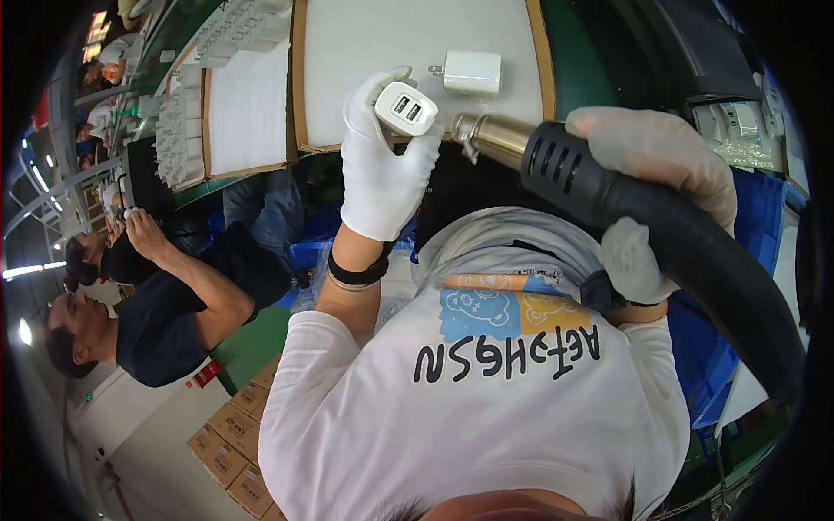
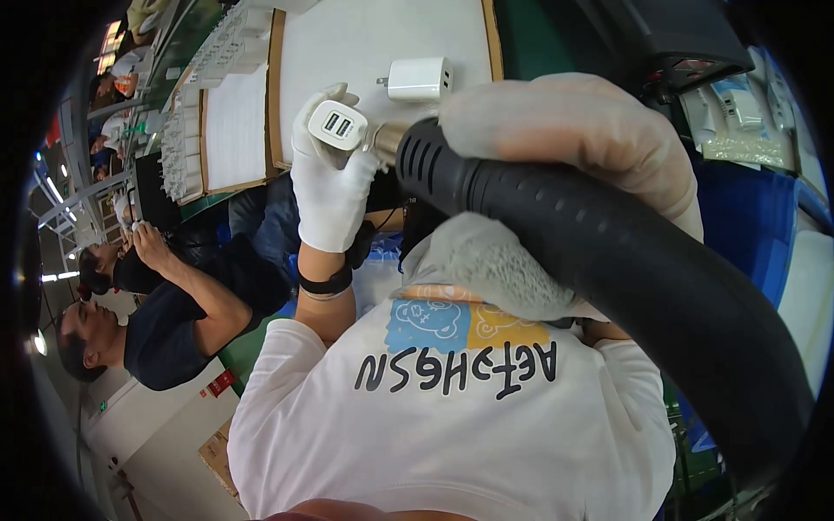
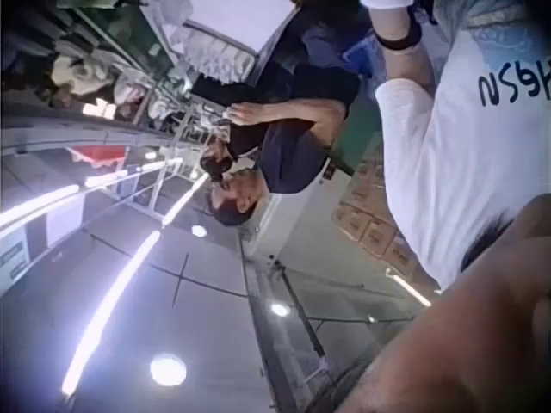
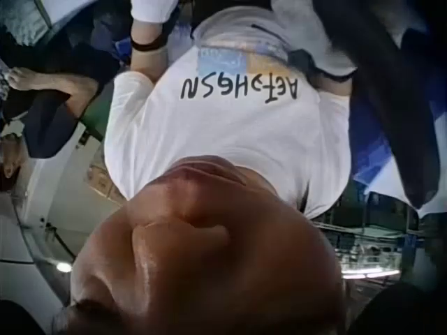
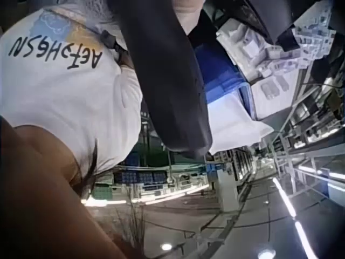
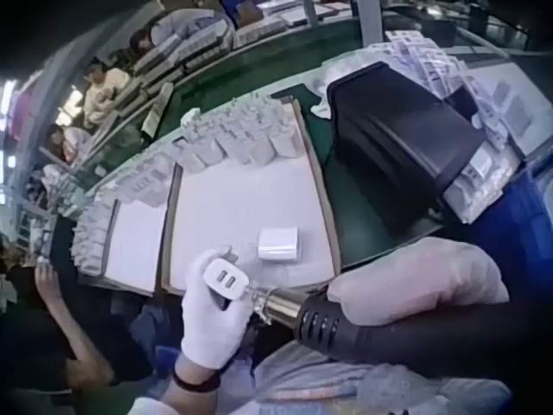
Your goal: The person picks up a power adapter from a tray, applies heat to the USB port area using a heat gun, and then sets it back down to repeat the process with another adapter.
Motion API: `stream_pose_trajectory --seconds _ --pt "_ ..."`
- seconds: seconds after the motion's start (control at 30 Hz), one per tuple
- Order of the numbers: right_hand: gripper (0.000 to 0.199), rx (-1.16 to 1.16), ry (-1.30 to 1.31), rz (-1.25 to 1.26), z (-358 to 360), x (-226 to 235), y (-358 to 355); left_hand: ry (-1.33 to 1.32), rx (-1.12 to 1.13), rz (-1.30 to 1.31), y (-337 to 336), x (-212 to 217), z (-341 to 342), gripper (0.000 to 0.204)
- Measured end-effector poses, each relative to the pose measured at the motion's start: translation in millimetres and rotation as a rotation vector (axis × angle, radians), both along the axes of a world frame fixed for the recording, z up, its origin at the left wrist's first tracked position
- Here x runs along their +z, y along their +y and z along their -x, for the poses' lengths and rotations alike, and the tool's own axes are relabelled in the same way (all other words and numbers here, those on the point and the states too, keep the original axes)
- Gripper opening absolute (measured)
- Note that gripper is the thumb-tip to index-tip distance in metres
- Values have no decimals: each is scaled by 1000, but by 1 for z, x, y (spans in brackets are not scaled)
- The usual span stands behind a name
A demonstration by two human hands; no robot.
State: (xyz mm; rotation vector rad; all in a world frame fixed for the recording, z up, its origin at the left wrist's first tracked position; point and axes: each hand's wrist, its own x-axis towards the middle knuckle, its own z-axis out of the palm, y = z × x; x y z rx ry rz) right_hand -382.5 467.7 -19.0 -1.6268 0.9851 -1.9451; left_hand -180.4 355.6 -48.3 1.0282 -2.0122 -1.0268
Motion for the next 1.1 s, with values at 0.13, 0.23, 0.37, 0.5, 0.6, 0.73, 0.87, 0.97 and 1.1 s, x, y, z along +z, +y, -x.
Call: stream_pose_trajectory --seconds 0.13,0.23,0.37,0.5,0.6,0.73,0.87,0.97,1.1 --pt "37 -52 10 41 -1 -3 -2 5 5 -5 2 2 0 50" --pt "37 -2 50 0 4 1 2 78 -24 -57 1 1 2 50" --pt "38 40 90 -11 7 1 1 124 0 -103 2 2 4 50" --pt "38 6 55 -49 -1 7 5 121 11 -102 2 1 4 50" --pt "39 1 41 -52 -4 7 3 153 10 -67 -1 -4 2 49" --pt "40 35 53 -9 -2 3 3 209 20 -123 1 -3 4 48" --pt "41 72 26 5 -2 0 3 273 26 -180 4 1 6 47" --pt "41 64 6 -16 -3 2 4 254 45 -175 5 4 7 47" --pt "41 30 18 -56 -2 10 6 185 78 -146 5 5 7 46"
